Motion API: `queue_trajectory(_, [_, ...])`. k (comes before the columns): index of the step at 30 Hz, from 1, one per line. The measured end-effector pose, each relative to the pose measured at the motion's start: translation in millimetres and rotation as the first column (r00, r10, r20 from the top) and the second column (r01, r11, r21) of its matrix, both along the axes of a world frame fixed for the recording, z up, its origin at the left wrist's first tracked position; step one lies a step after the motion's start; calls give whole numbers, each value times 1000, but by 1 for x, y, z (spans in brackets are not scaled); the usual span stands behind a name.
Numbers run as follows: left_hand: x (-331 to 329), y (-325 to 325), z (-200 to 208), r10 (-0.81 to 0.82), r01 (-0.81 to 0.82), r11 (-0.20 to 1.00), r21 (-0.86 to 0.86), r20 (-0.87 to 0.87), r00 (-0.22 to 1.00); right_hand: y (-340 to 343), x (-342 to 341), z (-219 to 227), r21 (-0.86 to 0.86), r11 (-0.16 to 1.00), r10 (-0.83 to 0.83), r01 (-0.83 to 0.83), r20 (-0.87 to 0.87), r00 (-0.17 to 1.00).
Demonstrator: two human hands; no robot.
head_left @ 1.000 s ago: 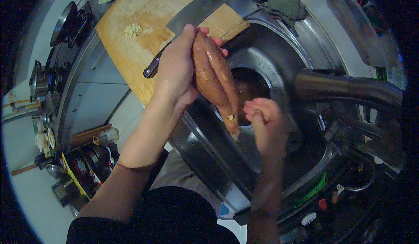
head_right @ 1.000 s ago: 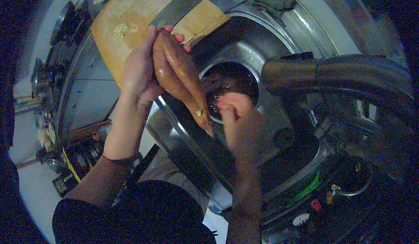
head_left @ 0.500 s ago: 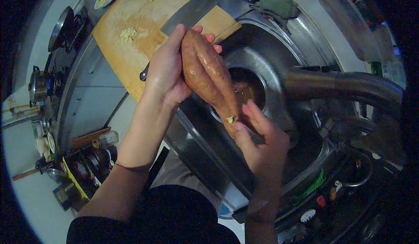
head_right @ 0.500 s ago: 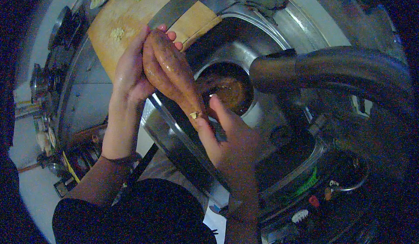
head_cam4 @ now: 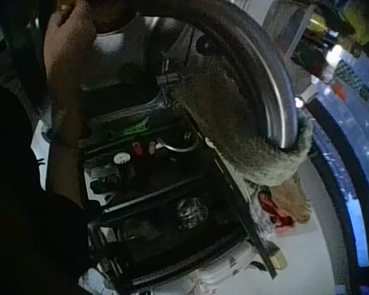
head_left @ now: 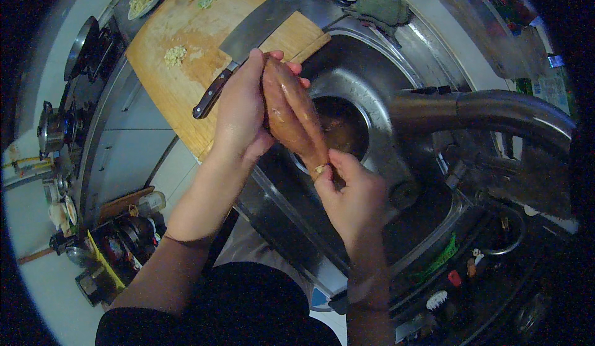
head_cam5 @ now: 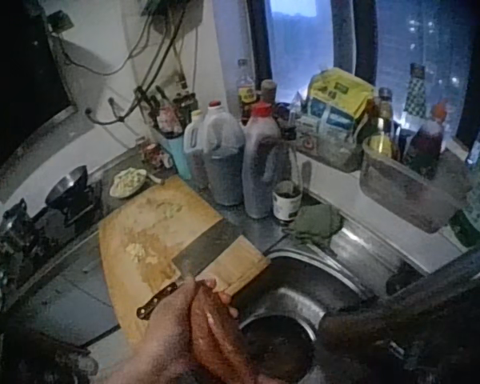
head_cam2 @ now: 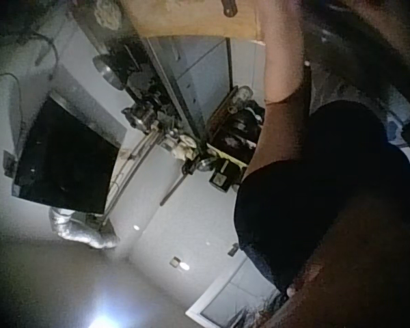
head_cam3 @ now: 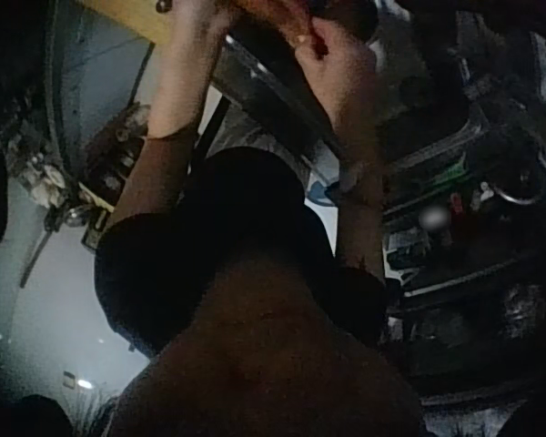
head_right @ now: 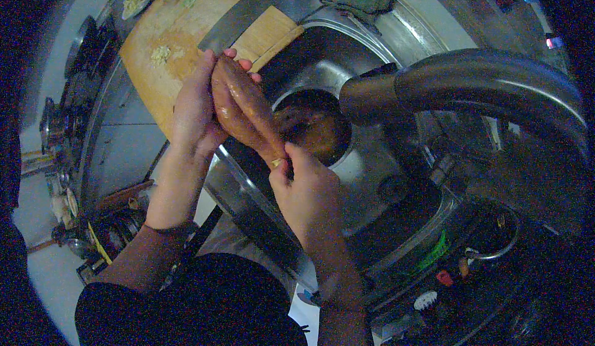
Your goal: The person stirs a yellow liquid in a pot on the stove using a ladle, then covers the pot with a lid. The person then moves to the sink and washes a sweet potato under running water, peeling off the skin by hand.
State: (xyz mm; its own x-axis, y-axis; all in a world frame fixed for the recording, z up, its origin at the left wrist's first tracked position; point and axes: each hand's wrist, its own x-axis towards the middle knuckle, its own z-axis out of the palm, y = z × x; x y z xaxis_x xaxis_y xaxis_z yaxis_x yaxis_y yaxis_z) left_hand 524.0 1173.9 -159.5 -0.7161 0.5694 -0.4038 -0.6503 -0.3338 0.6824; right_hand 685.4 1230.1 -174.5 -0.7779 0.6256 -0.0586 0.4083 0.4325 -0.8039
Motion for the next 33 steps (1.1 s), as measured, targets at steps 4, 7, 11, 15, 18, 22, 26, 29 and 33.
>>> queue_trajectory(4, [4,1,-9,39,-38,999,-34,25,999,8,10,-27,25,997,-70,71,-33,997])
queue_trajectory(7, [0,-5,-20,57,-57,998,-36,0,998,19,22,-54,-107,991,-90,81,-85,992])
queue_trajectory(11, [-2,-12,-32,33,-32,999,-15,35,999,24,27,-57,-294,945,-166,142,-59,984])
queue_trajectory(15, [-5,-16,-32,27,-27,1000,-4,97,995,19,13,-29,-355,934,-38,46,30,999])
queue_trajectory(18, [-7,-15,-30,22,-21,1000,-5,111,994,15,9,-20,-383,924,-2,16,37,999])
queue_trajectory(22, [-7,-16,-33,-7,3,999,45,81,997,13,5,-22,-346,938,21,-7,37,999])
queue_trajectory(26, [-2,-11,-30,38,-37,999,-20,45,998,10,-1,-21,-109,992,64,-62,12,998])
queue_trajectory(29, [1,-9,-29,76,-76,996,-45,-1,997,2,-6,-29,31,998,51,-52,21,998])
queue_trajectory(33, [5,-7,-38,96,-101,991,-82,-66,993,1,-4,-49,114,993,28,-33,44,999])
